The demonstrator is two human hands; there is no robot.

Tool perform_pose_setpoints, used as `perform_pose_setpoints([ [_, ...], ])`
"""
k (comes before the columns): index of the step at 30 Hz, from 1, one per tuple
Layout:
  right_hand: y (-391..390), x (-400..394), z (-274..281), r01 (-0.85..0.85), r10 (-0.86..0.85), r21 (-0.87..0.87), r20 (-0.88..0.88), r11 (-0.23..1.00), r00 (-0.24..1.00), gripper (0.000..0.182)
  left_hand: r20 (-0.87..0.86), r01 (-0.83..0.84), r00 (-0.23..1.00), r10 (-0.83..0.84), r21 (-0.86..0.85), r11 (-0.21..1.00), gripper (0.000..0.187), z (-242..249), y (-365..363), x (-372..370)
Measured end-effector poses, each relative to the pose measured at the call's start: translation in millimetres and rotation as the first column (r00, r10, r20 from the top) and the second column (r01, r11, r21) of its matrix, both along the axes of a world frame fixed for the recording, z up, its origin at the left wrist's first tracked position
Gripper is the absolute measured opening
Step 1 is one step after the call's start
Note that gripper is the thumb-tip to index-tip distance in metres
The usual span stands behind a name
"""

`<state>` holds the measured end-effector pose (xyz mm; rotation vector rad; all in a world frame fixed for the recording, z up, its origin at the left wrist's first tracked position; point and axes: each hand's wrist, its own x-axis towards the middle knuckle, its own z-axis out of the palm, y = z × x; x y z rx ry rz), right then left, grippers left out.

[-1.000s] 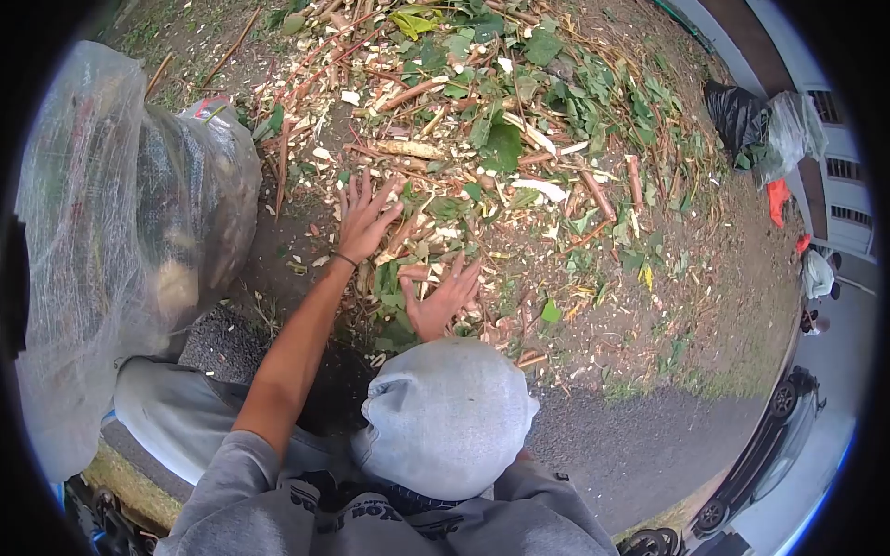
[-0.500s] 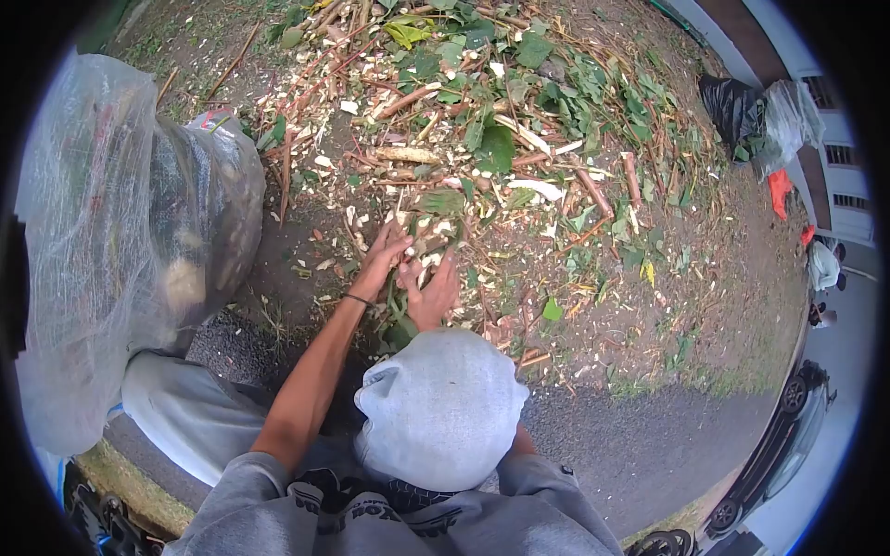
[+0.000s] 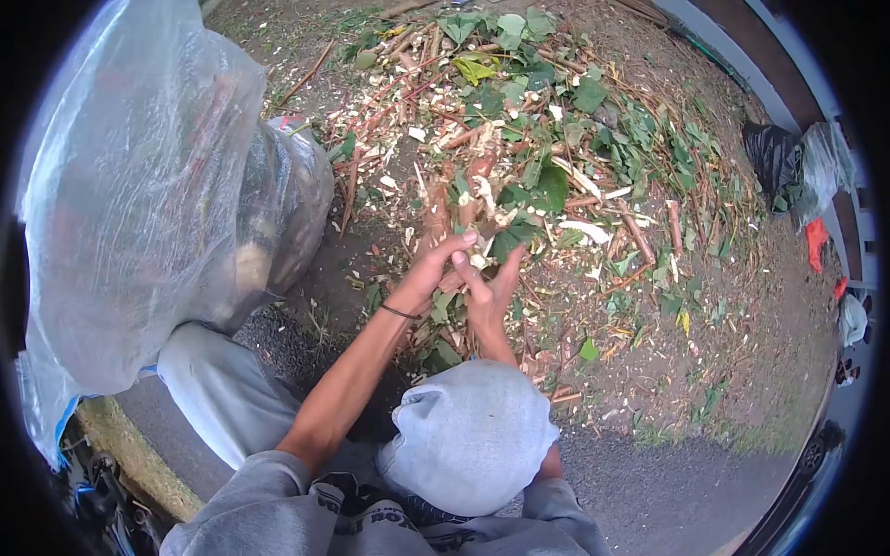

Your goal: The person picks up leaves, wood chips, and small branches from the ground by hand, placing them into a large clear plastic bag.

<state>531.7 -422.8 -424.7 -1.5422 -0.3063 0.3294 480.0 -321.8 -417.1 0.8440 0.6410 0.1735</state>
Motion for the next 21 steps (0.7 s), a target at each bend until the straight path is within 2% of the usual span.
perform_pose_setpoints([
  [2,4,9,32,-0.042,0.052,0.166,-0.055,0.985,0.997,0.077,0.079,-0.022,0.997,0.019,0.035,0.999,0.052,47,2,9],
  [4,5,20,54,-0.025,0.032,0.220,-0.029,0.975,0.999,0.070,0.148,-0.058,0.988,0.046,0.081,0.995,0.065,80,3,19],
  [5,3,33,57,-0.066,0.067,0.236,0.001,0.969,0.998,0.067,0.201,-0.144,0.974,0.106,0.184,0.972,0.066,89,0,28],
  [6,11,34,90,-0.077,0.079,0.322,0.008,0.943,0.997,0.064,0.263,-0.219,0.954,0.146,0.273,0.937,0.068,102,2,36],
  [9,18,68,141,-0.137,0.126,0.354,0.054,0.925,0.991,0.061,0.360,-0.309,0.905,0.227,0.191,0.932,0.067,186,0,42],
  [11,28,80,189,-0.203,0.165,0.396,0.127,0.896,0.978,0.060,0.474,-0.446,0.824,0.310,0.205,0.871,0.059,239,1,44],
  [12,36,79,224,-0.221,0.153,0.453,0.181,0.864,0.971,0.048,0.566,-0.568,0.741,0.361,0.242,0.786,0.052,257,1,51],
  [13,42,80,254,-0.242,0.139,0.505,0.233,0.829,0.962,0.036,0.607,-0.608,0.703,0.370,0.244,0.756,0.050,283,3,50],
  [14,44,97,273,-0.325,0.215,0.461,0.275,0.826,0.937,0.053,0.643,-0.646,0.666,0.379,0.242,0.724,0.048,312,6,47],
  [16,70,81,342,-0.428,0.266,0.531,0.356,0.732,0.896,0.044,0.693,-0.750,0.600,0.400,0.313,0.583,0.048,363,19,38],
  [17,85,81,368,-0.515,0.364,0.534,0.368,0.670,0.855,0.040,0.750,-0.783,0.528,0.398,0.249,0.570,0.047,387,29,33],
  [18,103,62,400,-0.592,0.392,0.543,0.446,0.596,0.804,0.036,0.801,-0.810,0.454,0.390,0.188,0.556,0.046,411,42,26],
  [20,139,22,458,-0.736,0.444,0.526,0.587,0.427,0.677,0.034,0.896,-0.788,0.304,0.323,0.047,0.613,0.039,450,66,-2],
  [21,159,-9,479,-0.824,0.476,0.468,0.672,0.321,0.567,0.036,0.939,-0.769,0.213,0.270,-0.009,0.639,0.035,466,79,-20],
])
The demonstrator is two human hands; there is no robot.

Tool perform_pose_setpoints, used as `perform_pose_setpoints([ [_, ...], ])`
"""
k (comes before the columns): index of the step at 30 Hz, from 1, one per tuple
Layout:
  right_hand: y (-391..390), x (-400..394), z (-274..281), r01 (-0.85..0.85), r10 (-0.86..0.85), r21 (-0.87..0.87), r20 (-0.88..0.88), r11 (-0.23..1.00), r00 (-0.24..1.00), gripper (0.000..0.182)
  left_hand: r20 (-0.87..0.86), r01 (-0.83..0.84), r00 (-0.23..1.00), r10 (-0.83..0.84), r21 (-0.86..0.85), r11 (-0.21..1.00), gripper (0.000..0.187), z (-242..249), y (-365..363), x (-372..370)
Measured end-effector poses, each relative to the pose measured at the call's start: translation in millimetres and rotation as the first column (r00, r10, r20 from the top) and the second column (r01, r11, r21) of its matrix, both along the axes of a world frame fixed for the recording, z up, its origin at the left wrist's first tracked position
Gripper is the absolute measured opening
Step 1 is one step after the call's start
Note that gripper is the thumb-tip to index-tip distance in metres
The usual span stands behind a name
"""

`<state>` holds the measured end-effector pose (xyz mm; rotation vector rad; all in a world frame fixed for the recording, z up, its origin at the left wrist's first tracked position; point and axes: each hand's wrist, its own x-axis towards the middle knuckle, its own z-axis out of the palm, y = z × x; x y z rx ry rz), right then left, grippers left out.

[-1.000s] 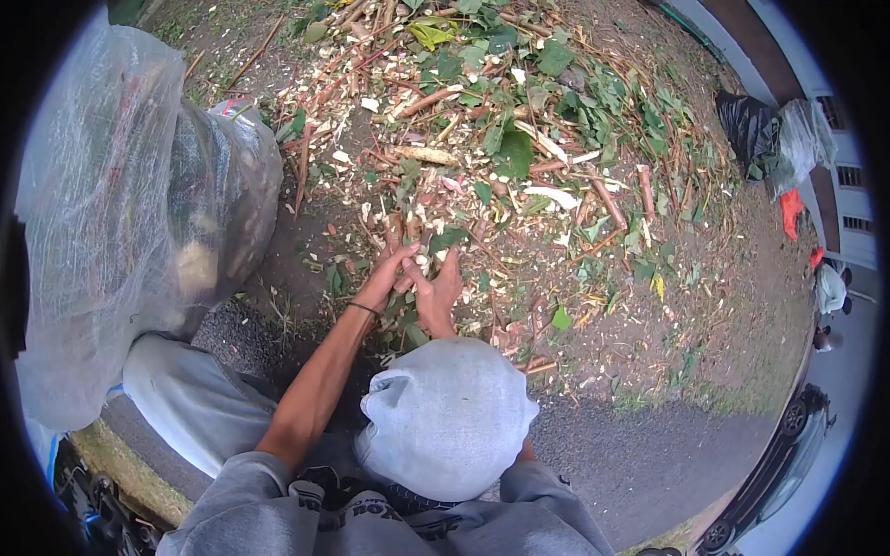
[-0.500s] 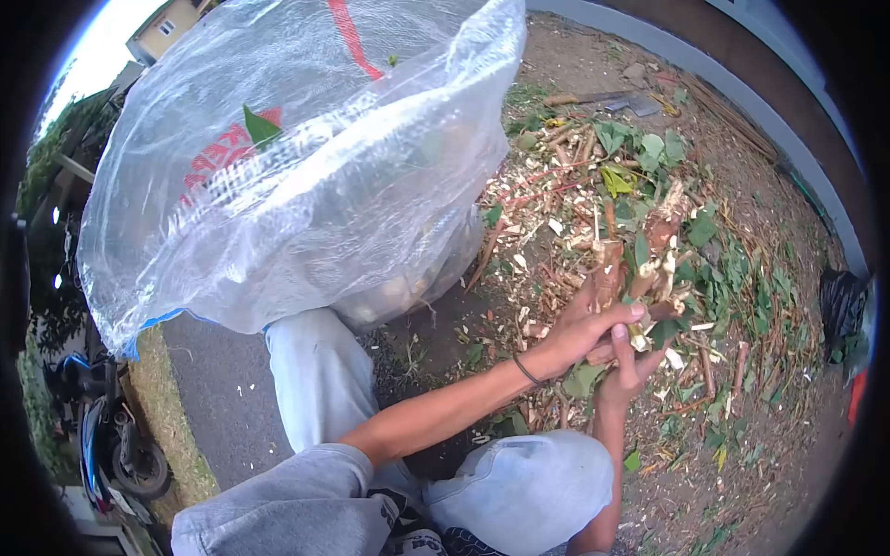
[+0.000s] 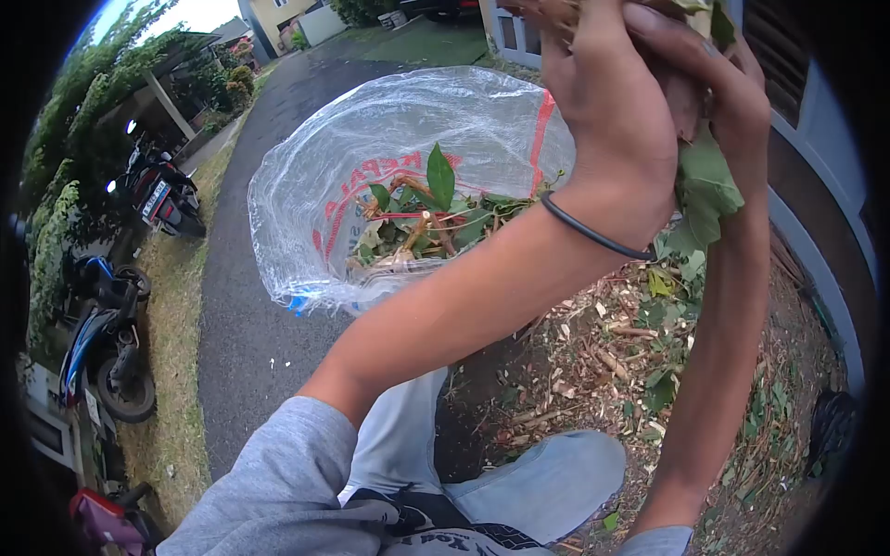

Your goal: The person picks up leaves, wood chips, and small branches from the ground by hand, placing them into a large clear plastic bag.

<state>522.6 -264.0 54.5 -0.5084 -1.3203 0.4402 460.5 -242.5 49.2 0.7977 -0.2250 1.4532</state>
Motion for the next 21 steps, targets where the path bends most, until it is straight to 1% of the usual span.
perform_pose_setpoints([
  [2,31,-43,31,-0.172,0.163,0.019,0.234,0.985,0.959,0.041,0.088,-0.080,0.994,0.066,0.167,0.983,0.032,13,27,-41],
  [3,45,-59,42,-0.239,0.227,-0.014,0.372,0.971,0.900,0.043,0.121,-0.179,0.979,0.163,0.127,0.976,0.035,5,33,-60],
  [4,59,-68,49,-0.277,0.283,-0.092,0.519,0.957,0.807,0.046,0.144,-0.276,0.954,0.262,0.080,0.958,0.037,-2,38,-79],
  [5,73,-80,47,-0.285,0.323,-0.165,0.634,0.944,0.703,0.048,0.216,-0.360,0.902,0.374,-0.103,0.927,0.042,-17,29,-89],
  [6,82,-90,42,-0.265,0.438,-0.350,0.682,0.899,0.585,0.062,0.171,-0.388,0.880,0.443,-0.280,0.878,0.047,-26,18,-91],
  [7,82,-97,33,-0.221,0.474,-0.422,0.721,0.879,0.506,0.072,0.113,-0.408,0.857,0.502,-0.446,0.796,0.052,-37,7,-92],
  [9,78,-99,17,0.009,0.494,-0.547,0.763,0.837,0.418,0.083,-0.090,-0.338,0.932,0.350,-0.560,0.757,0.053,-74,2,-101],
  [10,75,-99,9,0.127,0.513,-0.586,0.779,0.801,0.360,0.089,-0.154,-0.259,0.966,0.208,-0.571,0.779,0.055,-102,14,-112],
  [11,100,-91,-23,0.232,0.300,-0.382,0.898,0.895,0.323,0.077,-0.215,-0.177,0.975,0.058,-0.590,0.788,0.056,-121,23,-120],
  [12,99,-84,-28,0.367,0.332,-0.391,0.918,0.844,0.216,0.080,-0.296,-0.077,0.937,-0.187,-0.696,0.714,0.058,-119,21,-134],
  [13,105,-69,-46,0.335,0.251,-0.300,0.951,0.893,0.183,0.079,-0.285,0.025,0.896,-0.339,-0.731,0.682,0.063,-138,41,-147],
  [14,105,-58,-57,0.338,0.264,-0.336,0.934,0.879,0.241,0.078,-0.390,0.009,0.788,-0.476,-0.766,0.642,0.065,-132,42,-160],
  [15,102,-49,-65,0.340,0.275,-0.371,0.914,0.864,0.299,0.076,-0.469,-0.015,0.647,-0.601,-0.796,0.606,0.068,-126,43,-175],
  [16,95,-40,-67,0.350,0.276,-0.375,0.913,0.858,0.301,0.076,-0.440,0.047,0.618,-0.651,-0.807,0.589,0.071,-125,46,-187],
  [17,84,-33,-66,0.369,0.280,-0.377,0.915,0.850,0.291,0.074,-0.487,0.020,0.544,-0.683,-0.806,0.591,0.072,-118,48,-196],
  [19,62,-19,-73,0.400,0.292,-0.388,0.914,0.830,0.281,0.071,-0.692,0.014,0.370,-0.620,-0.663,0.748,0.070,-115,54,-220],
  [21,34,-12,-84,0.443,0.233,-0.307,0.949,0.842,0.214,0.067,-0.842,-0.015,0.263,-0.472,-0.492,0.870,0.064,-105,47,-236],
])
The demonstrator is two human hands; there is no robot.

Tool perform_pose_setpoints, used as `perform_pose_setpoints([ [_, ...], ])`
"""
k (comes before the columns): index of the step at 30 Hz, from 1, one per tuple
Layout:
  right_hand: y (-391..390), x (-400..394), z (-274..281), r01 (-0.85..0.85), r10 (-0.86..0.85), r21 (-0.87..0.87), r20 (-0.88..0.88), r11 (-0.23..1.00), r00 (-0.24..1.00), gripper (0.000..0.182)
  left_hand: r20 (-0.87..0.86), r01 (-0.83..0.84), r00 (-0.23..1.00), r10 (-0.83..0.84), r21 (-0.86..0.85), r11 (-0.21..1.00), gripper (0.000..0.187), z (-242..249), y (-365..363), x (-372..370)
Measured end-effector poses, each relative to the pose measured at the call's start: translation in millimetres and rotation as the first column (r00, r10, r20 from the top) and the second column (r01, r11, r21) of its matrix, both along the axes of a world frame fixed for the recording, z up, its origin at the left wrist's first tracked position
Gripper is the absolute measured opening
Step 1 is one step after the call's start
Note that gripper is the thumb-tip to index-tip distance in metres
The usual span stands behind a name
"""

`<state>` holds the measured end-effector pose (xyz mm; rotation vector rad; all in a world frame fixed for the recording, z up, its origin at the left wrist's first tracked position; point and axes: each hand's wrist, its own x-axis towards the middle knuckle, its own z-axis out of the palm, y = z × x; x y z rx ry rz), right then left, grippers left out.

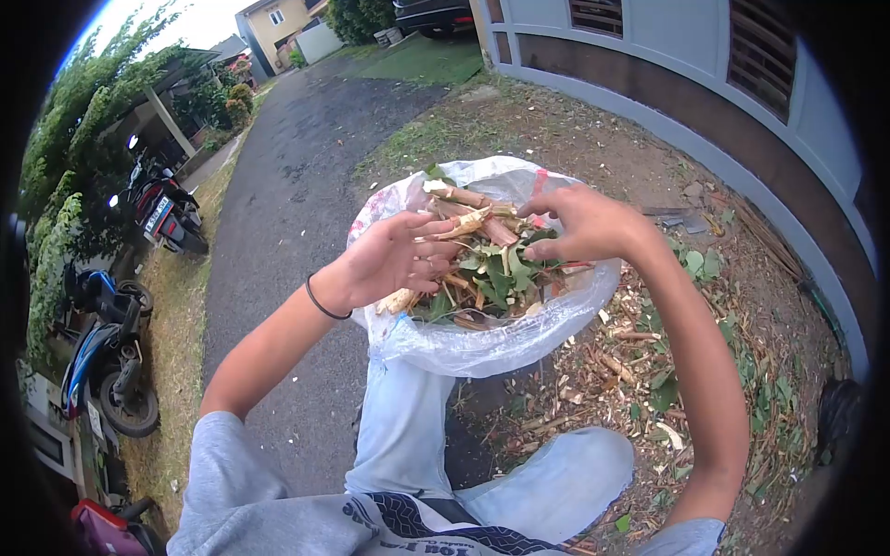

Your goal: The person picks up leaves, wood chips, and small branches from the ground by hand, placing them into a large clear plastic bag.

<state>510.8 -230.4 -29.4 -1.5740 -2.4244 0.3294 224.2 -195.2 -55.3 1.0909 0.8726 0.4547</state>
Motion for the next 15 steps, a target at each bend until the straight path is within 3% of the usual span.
perform_pose_setpoints([
  [1,-20,0,-1,0.020,-0.022,0.056,0.034,0.998,0.999,0.053,-0.024,0.026,0.999,-0.025,0.040,0.999,0.050,-1,6,-10],
  [2,-26,4,-10,0.023,-0.025,0.052,0.040,0.998,0.999,0.053,-0.018,0.030,0.999,-0.029,0.036,0.999,0.050,-1,11,-20],
  [4,-32,15,-30,0.004,-0.018,0.150,0.092,0.989,0.996,0.037,-0.279,0.159,0.960,-0.029,0.455,0.876,0.037,2,20,-41],
  [6,-41,18,-33,0.025,-0.036,0.180,0.059,0.983,0.998,0.027,-0.268,0.080,0.958,0.106,0.602,0.795,0.030,17,33,-65],
  [8,-42,29,-41,0.035,-0.036,0.331,-0.002,0.943,0.999,0.026,-0.459,0.062,0.787,0.412,0.723,0.688,0.037,48,34,-91],
  [10,-45,33,-35,0.095,-0.087,0.352,-0.039,0.931,0.995,0.028,-0.334,-0.114,0.790,0.514,0.745,0.658,0.036,42,73,-159],
  [12,-50,31,-31,0.146,-0.127,0.370,-0.076,0.917,0.989,0.030,-0.461,0.257,0.443,0.769,0.887,0.383,0.036,15,95,-211],
  [13,-52,26,-28,0.155,-0.120,0.471,-0.105,0.869,0.987,0.033,-0.559,0.680,0.108,0.822,0.645,0.349,0.035,-6,86,-232],
  [15,-49,21,-20,0.174,-0.118,0.588,-0.134,0.789,0.984,0.036,-0.664,0.911,-0.142,0.734,0.202,0.360,0.033,-25,80,-252],
])
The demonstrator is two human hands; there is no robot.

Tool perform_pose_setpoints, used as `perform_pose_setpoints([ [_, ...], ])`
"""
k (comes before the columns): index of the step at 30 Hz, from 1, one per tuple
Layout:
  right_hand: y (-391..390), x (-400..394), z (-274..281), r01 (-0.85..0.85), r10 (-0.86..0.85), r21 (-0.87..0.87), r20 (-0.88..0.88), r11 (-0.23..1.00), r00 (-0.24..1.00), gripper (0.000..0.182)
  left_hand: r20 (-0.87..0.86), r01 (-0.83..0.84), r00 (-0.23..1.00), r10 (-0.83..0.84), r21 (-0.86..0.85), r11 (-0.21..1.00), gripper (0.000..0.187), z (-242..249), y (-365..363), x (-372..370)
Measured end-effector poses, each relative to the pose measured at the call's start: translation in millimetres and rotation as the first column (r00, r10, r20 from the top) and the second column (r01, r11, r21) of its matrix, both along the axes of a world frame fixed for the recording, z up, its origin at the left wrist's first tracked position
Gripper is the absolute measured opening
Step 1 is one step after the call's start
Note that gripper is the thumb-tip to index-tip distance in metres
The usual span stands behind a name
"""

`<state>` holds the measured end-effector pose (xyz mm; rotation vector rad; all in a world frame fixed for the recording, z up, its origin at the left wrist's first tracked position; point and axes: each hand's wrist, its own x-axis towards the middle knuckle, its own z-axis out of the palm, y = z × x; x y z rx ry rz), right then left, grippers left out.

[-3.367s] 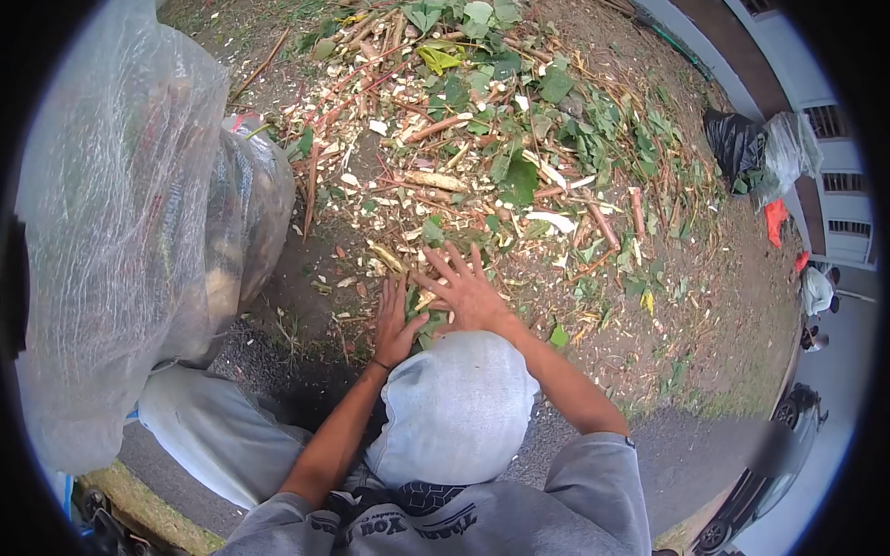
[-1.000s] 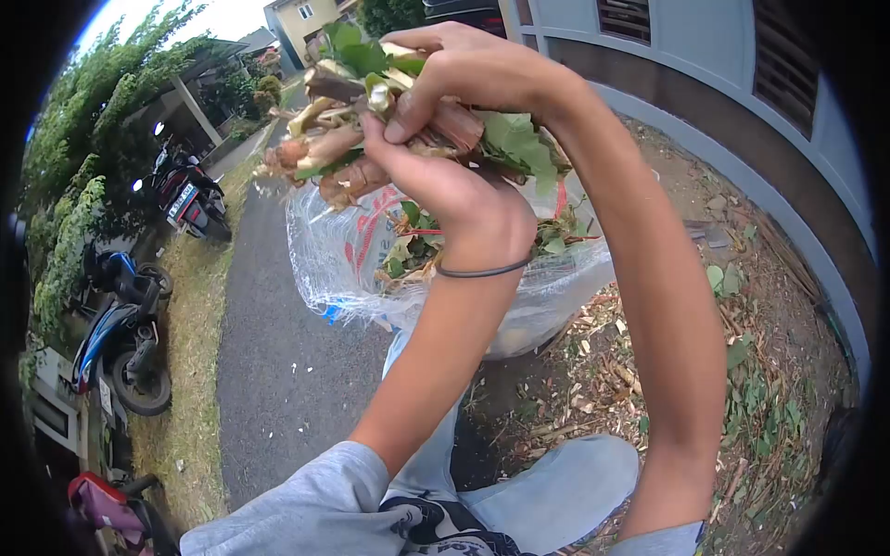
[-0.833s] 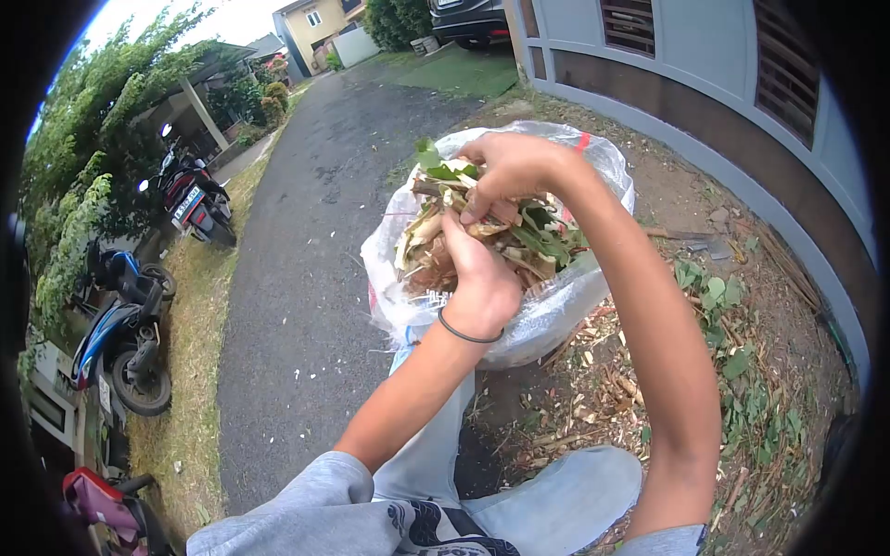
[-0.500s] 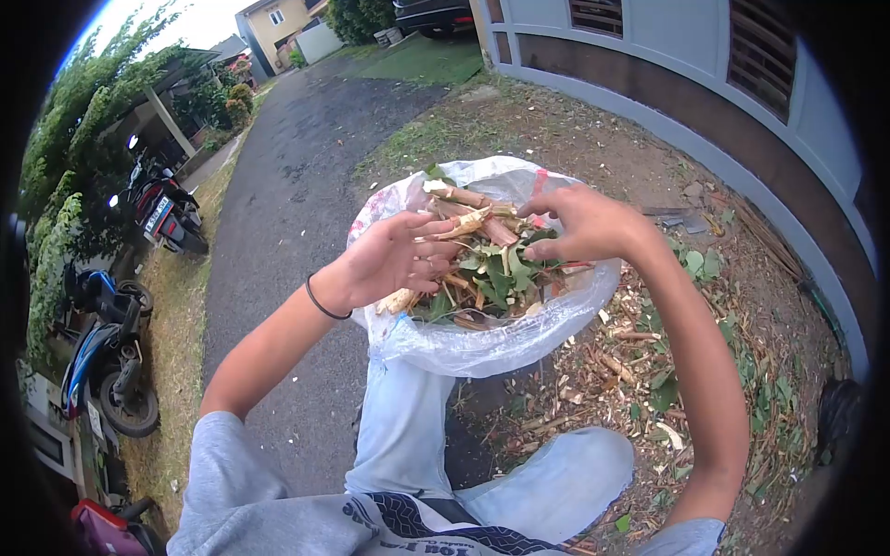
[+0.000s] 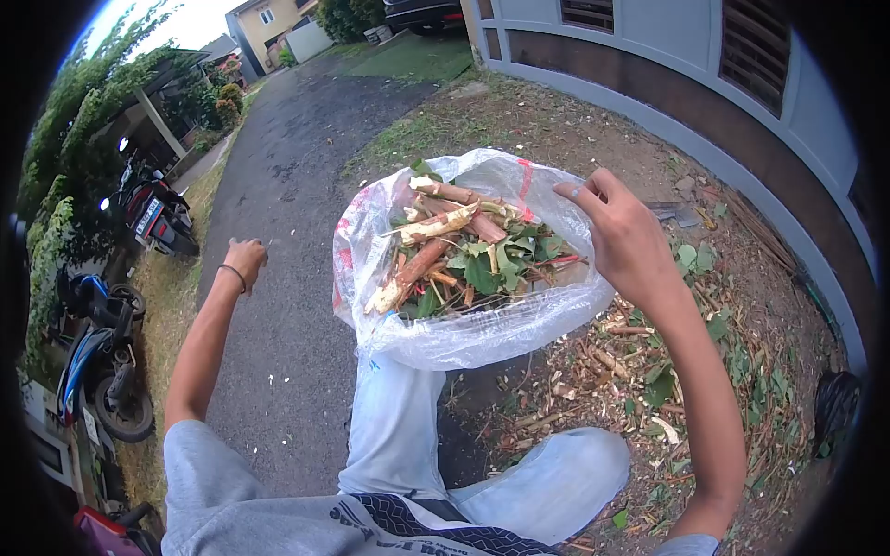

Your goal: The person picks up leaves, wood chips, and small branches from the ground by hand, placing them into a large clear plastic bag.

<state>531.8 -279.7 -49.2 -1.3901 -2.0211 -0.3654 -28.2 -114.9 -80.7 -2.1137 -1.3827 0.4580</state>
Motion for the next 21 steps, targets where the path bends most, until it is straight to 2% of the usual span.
perform_pose_setpoints([
  [1,1,-1,1,0.024,-0.025,-0.080,-0.004,0.997,1.000,0.037,0.081,0.061,0.996,-0.042,-0.248,0.967,0.032,-1,5,-1],
  [2,1,-3,-1,0.046,-0.048,-0.170,-0.006,0.984,0.999,0.038,0.441,0.101,0.898,-0.003,-0.200,0.975,0.030,9,-17,38],
  [3,3,-5,-2,0.048,-0.049,-0.175,-0.001,0.983,0.999,0.038,0.742,0.116,0.669,0.034,-0.149,0.982,0.027,21,-45,89],
  [4,7,-7,-3,-0.017,0.007,-0.176,-0.053,0.984,0.999,0.037,0.701,0.226,0.682,-0.208,0.068,0.972,0.027,22,-52,109],
  [5,11,-10,-2,-0.081,0.064,-0.172,-0.104,0.982,0.993,0.035,0.607,0.335,0.666,-0.434,0.276,0.901,0.026,21,-56,125],
  [6,16,-18,1,-0.082,0.066,-0.173,-0.098,0.982,0.993,0.035,0.631,0.348,0.645,-0.430,0.258,0.901,0.029,20,-60,146],
  [8,25,-49,9,-0.183,0.148,-0.177,-0.196,0.967,0.969,0.032,0.650,0.366,0.626,-0.431,0.243,0.898,0.032,10,-61,177],
  [10,41,-92,2,-0.276,0.232,-0.169,-0.240,0.946,0.943,0.039,0.445,0.325,0.828,-0.342,0.117,0.939,0.032,-10,-47,191],
  [11,46,-117,-1,-0.268,0.228,-0.188,-0.208,0.945,0.951,0.043,0.431,0.333,0.831,-0.353,0.123,0.935,0.032,-19,-38,193],
  [12,53,-139,-6,-0.258,0.223,-0.208,-0.176,0.944,0.959,0.047,0.431,0.330,0.844,-0.320,0.052,0.942,0.032,-28,-30,194],
  [13,73,-156,-21,-0.208,0.214,-0.207,0.003,0.956,0.977,0.053,0.430,0.327,0.856,-0.287,-0.021,0.945,0.032,-35,-24,196],
  [14,88,-167,-39,-0.204,0.223,-0.200,0.078,0.958,0.972,0.053,0.457,0.358,0.835,-0.307,-0.028,0.933,0.031,-35,-20,193],
  [15,94,-166,-59,-0.195,0.213,-0.196,0.075,0.961,0.974,0.053,0.453,0.368,0.833,-0.317,-0.026,0.929,0.031,-31,-20,191],
  [17,105,-161,-91,-0.134,0.141,-0.079,0.096,0.988,0.985,0.060,0.754,0.246,0.655,-0.038,-0.165,0.955,0.030,-15,-22,184],
  [18,109,-153,-92,-0.173,0.183,-0.106,0.094,0.979,0.979,0.064,0.780,0.189,0.623,0.063,-0.228,0.955,0.030,0,-24,180],
  [19,109,-146,-97,-0.179,0.190,-0.106,0.103,0.978,0.976,0.064,0.847,0.200,0.532,0.021,-0.149,0.968,0.031,0,-16,166],
  [21,93,-135,-82,-0.194,0.213,-0.335,0.021,0.922,0.977,0.061,0.942,0.162,0.335,-0.030,-0.027,0.986,0.031,0,9,130],
])
